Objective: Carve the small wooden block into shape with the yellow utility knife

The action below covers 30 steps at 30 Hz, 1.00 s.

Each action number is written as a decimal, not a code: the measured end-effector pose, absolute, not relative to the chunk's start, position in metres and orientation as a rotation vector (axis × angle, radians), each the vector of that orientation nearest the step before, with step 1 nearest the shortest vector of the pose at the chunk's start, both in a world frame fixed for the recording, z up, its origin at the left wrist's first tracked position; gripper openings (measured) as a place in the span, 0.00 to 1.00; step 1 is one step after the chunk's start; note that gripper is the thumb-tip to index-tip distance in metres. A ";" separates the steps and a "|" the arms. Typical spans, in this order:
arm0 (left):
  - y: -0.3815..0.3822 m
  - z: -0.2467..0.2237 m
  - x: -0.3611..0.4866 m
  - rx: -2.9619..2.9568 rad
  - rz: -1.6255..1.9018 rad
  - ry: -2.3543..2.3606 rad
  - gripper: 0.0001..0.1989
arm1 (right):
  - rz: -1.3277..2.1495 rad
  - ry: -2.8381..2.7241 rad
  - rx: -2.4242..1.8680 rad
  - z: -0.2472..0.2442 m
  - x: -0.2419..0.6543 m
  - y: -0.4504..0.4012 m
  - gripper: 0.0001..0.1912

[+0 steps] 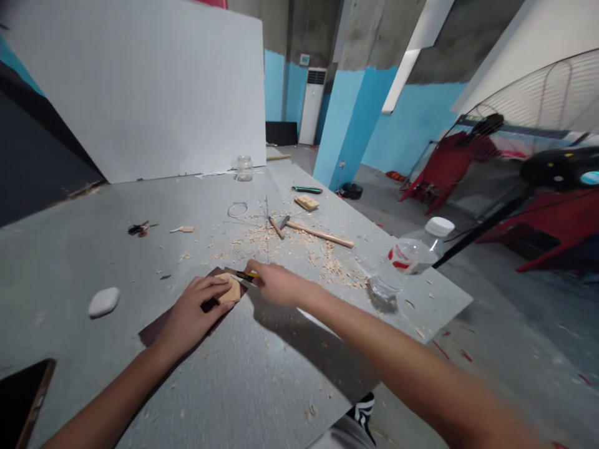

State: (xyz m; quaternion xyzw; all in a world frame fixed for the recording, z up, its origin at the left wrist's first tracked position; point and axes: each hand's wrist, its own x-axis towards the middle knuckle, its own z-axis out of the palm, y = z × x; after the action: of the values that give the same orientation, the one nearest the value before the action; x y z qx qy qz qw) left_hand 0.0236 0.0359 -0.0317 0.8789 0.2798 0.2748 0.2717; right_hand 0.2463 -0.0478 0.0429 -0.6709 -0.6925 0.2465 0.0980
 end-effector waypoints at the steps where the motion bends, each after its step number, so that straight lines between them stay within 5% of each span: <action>1: 0.036 -0.032 0.023 2.370 0.737 0.755 0.12 | 0.713 -2.025 -1.976 0.037 0.244 -0.052 0.18; 22: 0.037 -0.036 0.023 2.515 0.765 0.631 0.17 | 0.722 -1.681 -1.834 0.005 0.246 -0.081 0.21; 30: 0.040 -0.039 0.022 2.601 0.744 0.629 0.18 | 0.702 -1.685 -1.827 0.006 0.242 -0.087 0.15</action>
State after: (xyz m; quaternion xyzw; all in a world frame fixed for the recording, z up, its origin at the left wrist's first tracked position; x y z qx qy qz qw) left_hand 0.0223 0.0396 -0.0394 0.9210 0.2228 0.2634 0.1811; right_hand 0.2419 -0.0867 0.0056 -0.6799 -0.6271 0.2612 0.2761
